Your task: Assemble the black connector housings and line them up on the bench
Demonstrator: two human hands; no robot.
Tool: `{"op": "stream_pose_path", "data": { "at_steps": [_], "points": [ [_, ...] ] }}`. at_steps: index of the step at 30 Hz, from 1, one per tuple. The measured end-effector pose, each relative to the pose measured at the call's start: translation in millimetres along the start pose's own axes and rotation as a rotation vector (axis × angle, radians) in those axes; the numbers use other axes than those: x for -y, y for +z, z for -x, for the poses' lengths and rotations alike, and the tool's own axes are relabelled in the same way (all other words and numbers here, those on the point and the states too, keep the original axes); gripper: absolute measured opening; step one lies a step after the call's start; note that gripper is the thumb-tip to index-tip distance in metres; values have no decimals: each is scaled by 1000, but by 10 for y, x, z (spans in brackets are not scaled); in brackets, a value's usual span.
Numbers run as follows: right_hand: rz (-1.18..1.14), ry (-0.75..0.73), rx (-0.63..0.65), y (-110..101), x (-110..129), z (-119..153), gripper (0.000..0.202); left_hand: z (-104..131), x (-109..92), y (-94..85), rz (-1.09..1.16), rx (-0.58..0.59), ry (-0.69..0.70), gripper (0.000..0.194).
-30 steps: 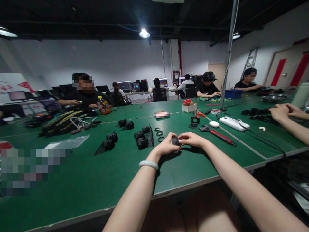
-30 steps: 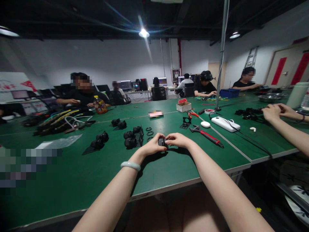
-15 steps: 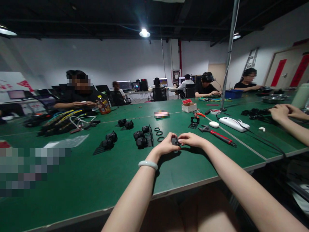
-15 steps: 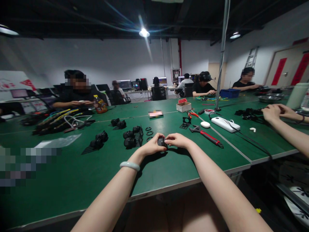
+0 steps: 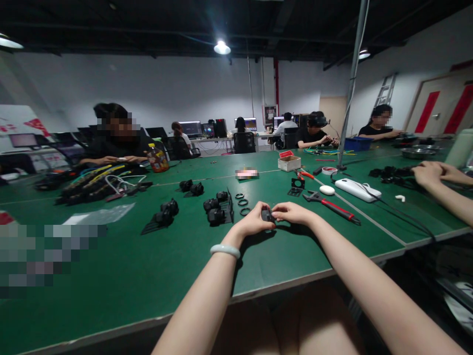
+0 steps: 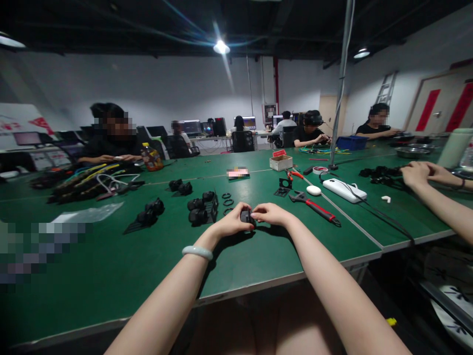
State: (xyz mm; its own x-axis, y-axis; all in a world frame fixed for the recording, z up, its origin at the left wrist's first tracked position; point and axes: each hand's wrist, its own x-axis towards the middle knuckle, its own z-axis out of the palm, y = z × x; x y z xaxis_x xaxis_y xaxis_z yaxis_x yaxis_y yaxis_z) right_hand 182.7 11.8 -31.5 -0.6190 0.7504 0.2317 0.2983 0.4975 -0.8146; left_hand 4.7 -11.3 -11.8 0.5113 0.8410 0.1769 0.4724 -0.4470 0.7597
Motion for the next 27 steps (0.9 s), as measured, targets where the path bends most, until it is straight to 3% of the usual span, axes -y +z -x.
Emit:
{"op": "stream_pose_path", "data": {
  "at_steps": [10,27],
  "points": [
    [-94,-30,-42,-38,38,95,47,-9,-39,33,-24,-4,2,48],
    [-85,-39,-72,-13,18,69,43,-15,-23,40,2,4,12,49]
  ]
}}
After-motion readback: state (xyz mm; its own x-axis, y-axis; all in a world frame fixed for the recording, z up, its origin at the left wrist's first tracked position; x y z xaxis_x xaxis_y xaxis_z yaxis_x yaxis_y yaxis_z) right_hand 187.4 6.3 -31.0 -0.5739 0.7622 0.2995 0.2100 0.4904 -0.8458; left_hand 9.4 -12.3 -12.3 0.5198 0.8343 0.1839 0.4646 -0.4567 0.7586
